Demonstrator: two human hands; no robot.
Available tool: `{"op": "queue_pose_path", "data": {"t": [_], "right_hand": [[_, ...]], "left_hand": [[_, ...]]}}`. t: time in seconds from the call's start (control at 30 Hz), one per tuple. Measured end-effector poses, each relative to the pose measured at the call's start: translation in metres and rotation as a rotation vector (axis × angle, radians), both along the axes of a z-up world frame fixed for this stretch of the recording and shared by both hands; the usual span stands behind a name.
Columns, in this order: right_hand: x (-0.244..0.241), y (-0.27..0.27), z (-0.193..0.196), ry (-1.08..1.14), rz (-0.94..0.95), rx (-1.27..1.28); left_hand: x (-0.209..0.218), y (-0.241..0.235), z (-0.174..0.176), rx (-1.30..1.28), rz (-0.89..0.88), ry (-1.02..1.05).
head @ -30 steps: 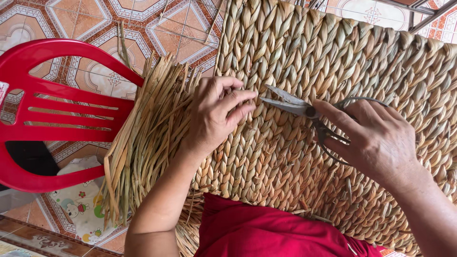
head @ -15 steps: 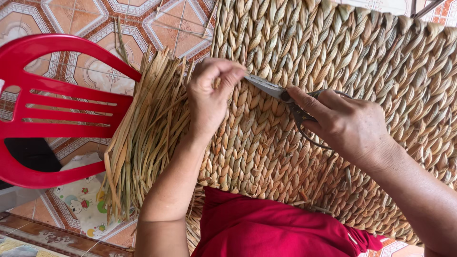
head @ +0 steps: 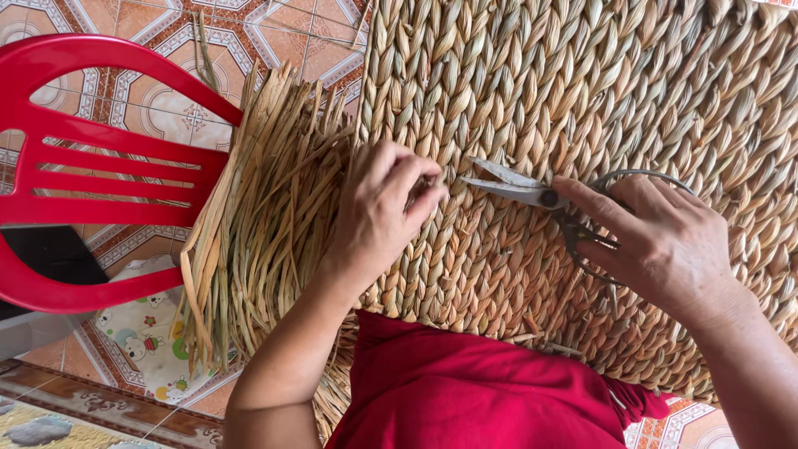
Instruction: The person uses scissors to trim the loose edges of a woven mat. They systematically cut the protruding strands along the perimeter, occasionally adjusting the mat's position on their lap to reach different sections.
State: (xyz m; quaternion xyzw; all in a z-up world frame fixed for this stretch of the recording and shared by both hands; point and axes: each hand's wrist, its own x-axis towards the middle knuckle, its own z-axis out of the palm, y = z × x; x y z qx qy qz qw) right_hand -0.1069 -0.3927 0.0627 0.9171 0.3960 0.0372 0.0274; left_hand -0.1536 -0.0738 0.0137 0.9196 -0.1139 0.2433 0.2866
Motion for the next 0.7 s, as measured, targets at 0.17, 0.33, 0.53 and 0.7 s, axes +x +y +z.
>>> {"op": "queue_pose_path", "data": {"t": [0.17,0.33,0.53,0.7], "right_hand": [[0.0,0.013,0.004,-0.066,0.079,0.03],[0.003,0.025,0.004,-0.034,0.101,-0.055],[-0.007,0.026,0.002,0.069,0.09,-0.05],[-0.012,0.021,-0.004,0.188,0.081,0.066]], "left_hand": [[0.007,0.005,-0.023,-0.197,-0.014,0.074],[0.012,0.004,-0.024,-0.269,-0.061,0.014],[0.02,0.003,-0.02,-0.525,-0.096,0.055],[0.016,0.031,-0.005,-0.886,-0.204,0.155]]}}
